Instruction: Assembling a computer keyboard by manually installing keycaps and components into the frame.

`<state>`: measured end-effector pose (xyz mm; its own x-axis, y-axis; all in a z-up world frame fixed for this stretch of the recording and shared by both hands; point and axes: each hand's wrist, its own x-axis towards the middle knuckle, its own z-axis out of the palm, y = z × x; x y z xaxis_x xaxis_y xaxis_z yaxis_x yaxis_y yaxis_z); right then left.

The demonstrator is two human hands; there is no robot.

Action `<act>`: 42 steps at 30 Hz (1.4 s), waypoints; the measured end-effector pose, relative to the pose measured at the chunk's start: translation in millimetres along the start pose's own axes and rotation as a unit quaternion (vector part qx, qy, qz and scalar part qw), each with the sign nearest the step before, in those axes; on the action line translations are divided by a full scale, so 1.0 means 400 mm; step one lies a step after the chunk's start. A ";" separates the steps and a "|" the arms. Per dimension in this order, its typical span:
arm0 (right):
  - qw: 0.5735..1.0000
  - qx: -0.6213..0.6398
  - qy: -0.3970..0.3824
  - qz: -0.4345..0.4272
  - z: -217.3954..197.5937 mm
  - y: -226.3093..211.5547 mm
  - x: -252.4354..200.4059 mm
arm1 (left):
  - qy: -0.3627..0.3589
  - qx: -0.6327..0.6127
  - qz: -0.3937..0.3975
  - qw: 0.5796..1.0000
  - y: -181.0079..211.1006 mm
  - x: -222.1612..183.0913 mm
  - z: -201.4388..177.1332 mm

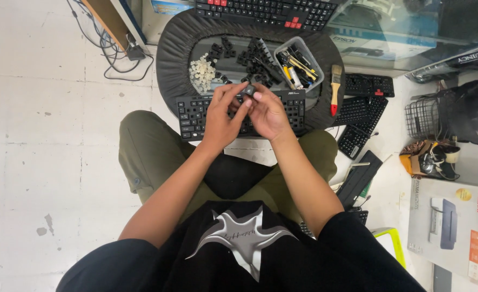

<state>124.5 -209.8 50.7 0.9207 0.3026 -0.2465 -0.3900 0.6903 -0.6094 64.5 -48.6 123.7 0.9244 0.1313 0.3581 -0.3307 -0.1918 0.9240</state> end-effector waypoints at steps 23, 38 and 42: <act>0.992 -0.123 0.008 0.040 -0.083 0.091 -0.112 | -0.003 -0.066 -0.205 0.977 -0.093 -0.136 -0.030; 0.971 -0.116 0.206 -0.037 -0.229 -0.002 -0.170 | 0.077 -0.119 -0.375 0.916 -0.157 -0.220 -0.082; 0.963 -0.136 0.223 -0.061 -0.196 -0.007 -0.211 | 0.081 -0.117 -0.389 0.910 -0.167 -0.235 -0.062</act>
<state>49.1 -288.7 14.1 0.8978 -0.1230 -0.4229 -0.3169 0.4866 -0.8141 -5.0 -24.0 31.7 0.8627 0.2833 -0.4188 0.3625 0.2309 0.9029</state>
